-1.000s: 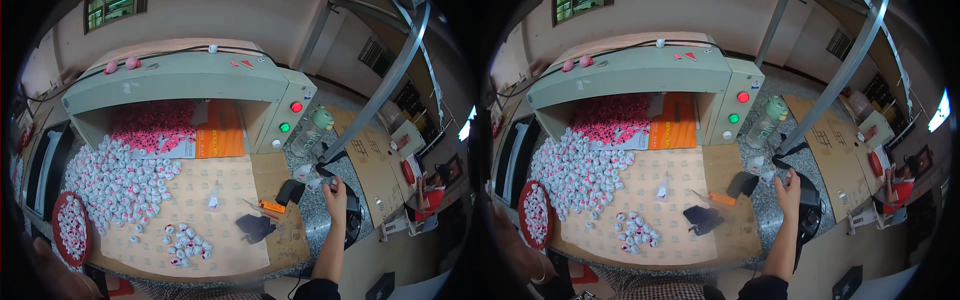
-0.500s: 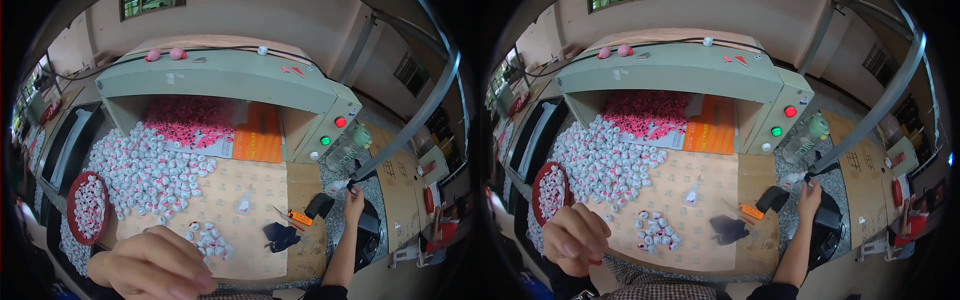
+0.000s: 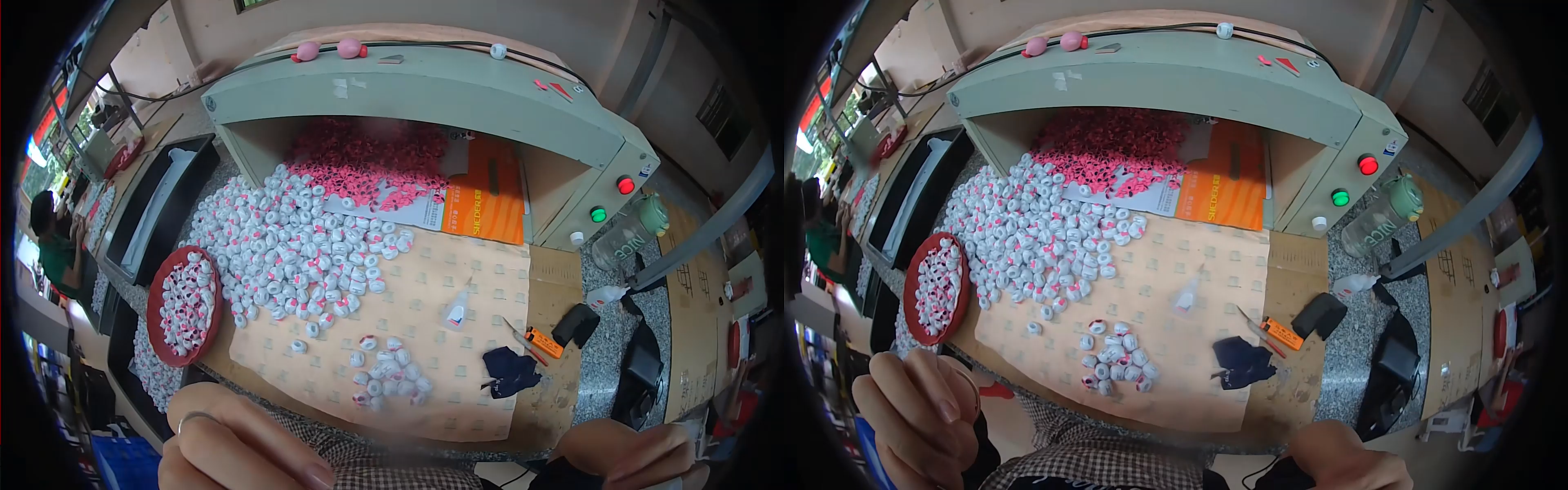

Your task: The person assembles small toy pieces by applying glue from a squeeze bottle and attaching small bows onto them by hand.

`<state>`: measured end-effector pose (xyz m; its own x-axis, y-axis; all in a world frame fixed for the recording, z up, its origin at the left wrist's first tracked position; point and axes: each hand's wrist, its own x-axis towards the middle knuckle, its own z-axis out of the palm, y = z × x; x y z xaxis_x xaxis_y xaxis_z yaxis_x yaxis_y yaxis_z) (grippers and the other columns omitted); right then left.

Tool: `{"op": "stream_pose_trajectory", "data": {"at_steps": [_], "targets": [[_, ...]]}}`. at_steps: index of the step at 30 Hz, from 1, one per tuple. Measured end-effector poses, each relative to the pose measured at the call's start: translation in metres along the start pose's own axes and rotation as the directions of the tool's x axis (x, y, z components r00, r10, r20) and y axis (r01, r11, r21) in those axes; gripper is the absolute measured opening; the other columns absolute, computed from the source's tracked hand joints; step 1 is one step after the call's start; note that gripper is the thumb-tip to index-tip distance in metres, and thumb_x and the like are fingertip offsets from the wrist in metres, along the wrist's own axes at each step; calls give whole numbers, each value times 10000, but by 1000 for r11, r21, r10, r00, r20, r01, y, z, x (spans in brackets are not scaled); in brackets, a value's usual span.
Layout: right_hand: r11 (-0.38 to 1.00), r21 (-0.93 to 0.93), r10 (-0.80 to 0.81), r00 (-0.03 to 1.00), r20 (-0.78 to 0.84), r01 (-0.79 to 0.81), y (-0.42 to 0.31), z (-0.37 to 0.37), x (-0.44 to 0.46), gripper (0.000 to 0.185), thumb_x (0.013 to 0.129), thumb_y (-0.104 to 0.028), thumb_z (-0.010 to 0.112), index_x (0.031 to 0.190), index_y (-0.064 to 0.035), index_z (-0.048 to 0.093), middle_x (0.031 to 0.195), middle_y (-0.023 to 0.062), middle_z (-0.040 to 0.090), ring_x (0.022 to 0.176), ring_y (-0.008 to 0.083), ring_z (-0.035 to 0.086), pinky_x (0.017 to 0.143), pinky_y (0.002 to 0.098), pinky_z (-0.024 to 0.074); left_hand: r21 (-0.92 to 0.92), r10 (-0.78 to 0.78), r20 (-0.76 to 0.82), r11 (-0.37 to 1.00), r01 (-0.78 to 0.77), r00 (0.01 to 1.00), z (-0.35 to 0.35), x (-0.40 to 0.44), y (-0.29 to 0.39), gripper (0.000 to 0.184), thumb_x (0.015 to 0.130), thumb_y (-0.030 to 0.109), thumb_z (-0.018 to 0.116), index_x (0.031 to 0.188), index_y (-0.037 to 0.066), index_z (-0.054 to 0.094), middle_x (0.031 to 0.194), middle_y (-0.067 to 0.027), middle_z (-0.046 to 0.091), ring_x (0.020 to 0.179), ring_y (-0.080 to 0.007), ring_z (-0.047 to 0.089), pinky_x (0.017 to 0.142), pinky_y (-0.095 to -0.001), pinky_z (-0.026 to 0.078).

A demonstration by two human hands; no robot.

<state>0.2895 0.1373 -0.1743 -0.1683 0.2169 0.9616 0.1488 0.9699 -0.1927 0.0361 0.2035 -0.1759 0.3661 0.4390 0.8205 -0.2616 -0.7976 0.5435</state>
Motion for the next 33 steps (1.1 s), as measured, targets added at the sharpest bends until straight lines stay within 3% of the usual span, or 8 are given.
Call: {"op": "stream_pose_trajectory", "data": {"at_steps": [2, 5, 9, 10, 13, 19, 28, 33], "targets": [[978, 70, -186, 972, -143, 198, 17, 15, -4, 95, 682, 2, 524, 727, -22, 444, 511, 80, 500, 412, 182, 481, 378, 258, 418, 33, -49, 33, 998, 48, 998, -7, 0, 6, 180, 779, 269, 617, 957, 246, 623, 786, 23, 485, 743, -154, 426, 708, -314, 377], [995, -6, 94, 984, -151, -96, 4, 9, -25, 160, 749, -77, 506, 878, -3, 447, 703, 152, 532, 571, 208, 527, 502, 282, 454, 3, 65, -50, 998, -65, 997, -13, -10, -5, 269, 806, 183, 593, 1074, 179, 568, 858, 2, 515, 781, -150, 458, 725, -309, 397], [900, 58, 433, 871, -233, -432, 30, 18, -78, 333, 846, -101, 423, 1140, 54, 412, 926, 179, 481, 751, 194, 520, 618, 269, 442, 196, 265, -267, 956, -217, 926, -23, -40, -45, 134, 692, -31, 611, 771, 53, 543, 711, -64, 545, 669, -153, 543, 658, -296, 454], [666, -307, 637, 732, -241, -680, 44, 25, -90, 359, 818, -180, 517, 1081, 57, 457, 829, 124, 524, 695, 185, 565, 525, 262, 457, 291, 15, -49, 957, 0, 999, -42, -58, -44, 335, 646, -8, 680, 950, 75, 568, 848, -72, 578, 743, -189, 554, 701, -345, 458], [21, -478, 983, 105, -150, -878, 99, 53, -107, 555, 802, -284, 558, 1217, 26, 357, 930, 195, 527, 772, 276, 585, 643, 329, 461, 498, -462, 40, 778, 383, 886, -41, -100, -82, 388, 697, 112, 673, 1053, 36, 536, 938, -111, 555, 806, -260, 545, 756, -359, 446], [-18, -757, 963, 191, -189, -653, 147, 78, -163, 665, 778, -319, 574, 1278, -11, 263, 1015, 237, 513, 830, 369, 566, 716, 431, 442, 504, -723, 101, 630, 591, 684, -29, -164, -99, 628, 715, 175, 670, 1250, 51, 365, 1218, -201, 394, 1110, -355, 405, 907, -406, 355], [76, -713, 955, 257, -149, -697, 137, 78, -166, 553, 747, -192, 596, 1218, -11, 372, 984, 224, 522, 812, 355, 557, 691, 403, 447, 497, -581, 325, 776, 388, 746, 26, -167, -133, 606, 759, 332, 615, 1242, 48, 385, 1333, -222, 251, 1214, -385, 268, 985, -434, 269], [131, -816, 932, 351, -93, -563, 119, 91, -158, 471, 746, -159, 606, 1155, 2, 435, 889, 197, 501, 806, 360, 517, 678, 407, 428, 520, -539, 185, 763, 384, 822, 16, -158, -126, 551, 742, 277, 634, 1201, 55, 424, 1293, -197, 314, 1159, -371, 338, 941, -423, 326]]}}
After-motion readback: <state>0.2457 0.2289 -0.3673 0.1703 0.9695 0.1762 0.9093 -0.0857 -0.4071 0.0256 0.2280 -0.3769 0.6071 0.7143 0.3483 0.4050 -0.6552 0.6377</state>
